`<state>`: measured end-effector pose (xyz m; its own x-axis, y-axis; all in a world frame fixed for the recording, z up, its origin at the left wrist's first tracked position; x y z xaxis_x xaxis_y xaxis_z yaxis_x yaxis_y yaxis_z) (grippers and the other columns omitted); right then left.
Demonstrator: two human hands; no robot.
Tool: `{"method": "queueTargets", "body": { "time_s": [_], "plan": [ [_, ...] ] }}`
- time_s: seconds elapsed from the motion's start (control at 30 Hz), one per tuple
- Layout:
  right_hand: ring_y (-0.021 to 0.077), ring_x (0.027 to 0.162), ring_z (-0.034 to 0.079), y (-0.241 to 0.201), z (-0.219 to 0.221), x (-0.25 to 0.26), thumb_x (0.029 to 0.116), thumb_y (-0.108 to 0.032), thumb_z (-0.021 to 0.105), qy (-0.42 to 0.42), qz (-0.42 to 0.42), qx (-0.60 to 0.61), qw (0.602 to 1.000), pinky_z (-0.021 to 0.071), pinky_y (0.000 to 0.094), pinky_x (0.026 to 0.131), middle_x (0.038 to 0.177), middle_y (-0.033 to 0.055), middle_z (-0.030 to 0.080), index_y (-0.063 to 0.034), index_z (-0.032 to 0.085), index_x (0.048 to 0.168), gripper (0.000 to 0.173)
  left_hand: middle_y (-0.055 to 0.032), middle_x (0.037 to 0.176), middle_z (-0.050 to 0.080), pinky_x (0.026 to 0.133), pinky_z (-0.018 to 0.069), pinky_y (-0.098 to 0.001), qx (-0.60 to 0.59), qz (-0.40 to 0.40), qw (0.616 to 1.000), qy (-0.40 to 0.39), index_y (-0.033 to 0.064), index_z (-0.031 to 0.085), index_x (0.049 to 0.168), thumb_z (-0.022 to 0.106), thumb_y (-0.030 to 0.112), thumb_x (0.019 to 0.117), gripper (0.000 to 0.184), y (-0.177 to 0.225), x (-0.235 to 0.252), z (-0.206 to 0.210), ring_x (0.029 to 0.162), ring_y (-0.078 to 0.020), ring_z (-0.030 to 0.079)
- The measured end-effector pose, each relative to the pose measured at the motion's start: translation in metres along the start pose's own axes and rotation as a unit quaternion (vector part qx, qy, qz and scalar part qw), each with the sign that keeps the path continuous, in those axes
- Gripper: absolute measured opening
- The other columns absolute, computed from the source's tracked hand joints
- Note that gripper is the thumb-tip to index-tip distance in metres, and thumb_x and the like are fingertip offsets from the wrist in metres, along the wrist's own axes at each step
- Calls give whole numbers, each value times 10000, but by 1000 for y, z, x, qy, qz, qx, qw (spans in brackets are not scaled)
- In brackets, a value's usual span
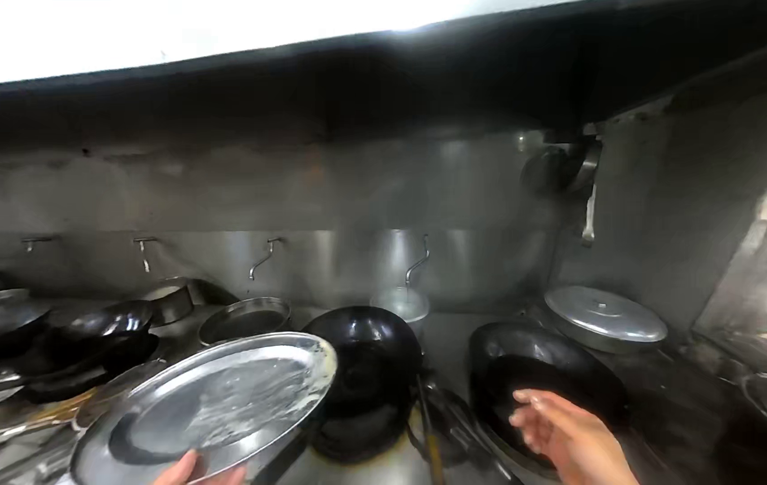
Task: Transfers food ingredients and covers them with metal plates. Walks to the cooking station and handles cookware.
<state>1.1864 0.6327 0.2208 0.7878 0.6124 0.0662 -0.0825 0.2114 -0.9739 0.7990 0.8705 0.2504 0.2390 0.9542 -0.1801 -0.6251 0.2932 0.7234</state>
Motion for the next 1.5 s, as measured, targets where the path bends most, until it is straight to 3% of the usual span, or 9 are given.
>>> {"method": "queueTargets", "body": {
  "time_s": [0.13, 0.33, 0.6, 0.87, 0.97, 1.03, 1.23, 1.37, 1.5],
  "plan": [
    [192, 678, 681, 56, 47, 159, 1080, -231, 464, 8, 86, 50, 995, 549, 323, 576, 909, 128, 742, -27, 642, 1241, 315, -135, 889, 742, 685, 657, -426, 47, -4, 998, 36, 57, 510, 1145, 366, 195, 1101, 204, -30, 99, 74, 747, -259, 759],
    [279, 854, 696, 170, 114, 394, 1077, -281, 511, 101, 220, 194, 951, 586, 415, 718, 1139, 193, 670, -59, 473, 1426, 416, -186, 1031, 736, 815, 649, -478, 111, -24, 993, 9, 17, 490, 1231, 340, 241, 1124, 290, -83, 259, 147, 890, -308, 763],
    [389, 1284, 546, 275, 179, 590, 1002, -343, 652, 81, 297, 53, 950, 517, 537, 961, 1500, 240, 459, -61, 388, 1518, 644, -236, 953, 739, 710, 664, -513, 146, -28, 985, 87, -27, 461, 1284, 416, 189, 1122, 273, -160, 406, 216, 781, -358, 768],
    [330, 1166, 578, 318, 169, 640, 1045, -227, 576, 100, 272, -51, 956, 497, 508, 917, 1336, 239, 571, 31, 548, 1360, 408, -254, 934, 728, 597, 661, -490, 210, -9, 970, 122, -47, 477, 1289, 512, 149, 1090, 281, -228, 510, 256, 688, -356, 756],
    [307, 1005, 684, 299, 209, 643, 1091, -227, 425, -23, 261, 140, 955, 585, 433, 809, 1263, 229, 612, -12, 440, 1418, 391, -247, 950, 719, 582, 657, -472, 265, 0, 957, 118, -44, 519, 1263, 557, 129, 1070, 262, -258, 542, 269, 681, -341, 749],
    [237, 1029, 684, 270, 246, 630, 1067, -176, 519, -144, 171, 54, 973, 569, 393, 868, 1259, 169, 656, -27, 506, 1422, 384, -251, 980, 709, 572, 654, -469, 291, 1, 950, 117, -44, 541, 1249, 574, 127, 1063, 255, -283, 556, 282, 682, -339, 745],
    [260, 1584, 178, 244, 301, 626, 1095, -502, 371, -401, -21, -237, 885, 189, 565, 1261, 1719, 14, 211, -236, 290, 1641, 613, -237, 844, 715, 520, 643, -454, 285, 1, 955, 80, -65, 603, 1106, 599, 99, 1042, 177, -310, 542, 324, 599, -320, 729],
    [333, 1600, 10, 277, 269, 646, 1082, -569, 325, -371, -29, -413, 831, 57, 714, 1214, 1742, 8, 88, -285, 185, 1663, 662, -257, 817, 722, 494, 639, -465, 276, -5, 957, 86, -75, 573, 1108, 581, 30, 1027, 134, -286, 525, 320, 582, -347, 731],
    [395, 1421, 468, 321, 212, 654, 1095, -523, 336, -184, 138, -467, 854, 371, 581, 1168, 1528, 240, 481, -22, 452, 1515, 664, -251, 826, 727, 496, 644, -465, 319, 21, 943, 88, -71, 591, 1084, 588, 4, 1015, 101, -266, 526, 307, 583, -343, 734]
  ]
}}
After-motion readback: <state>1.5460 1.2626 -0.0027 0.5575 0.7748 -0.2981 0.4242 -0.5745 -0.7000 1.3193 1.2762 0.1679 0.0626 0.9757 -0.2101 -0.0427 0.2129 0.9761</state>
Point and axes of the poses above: each hand's wrist, its own x-axis towards the middle knuckle, its own z-axis out of the palm, y = z × x, the point moved 1 cm from there along x, towards the middle knuckle
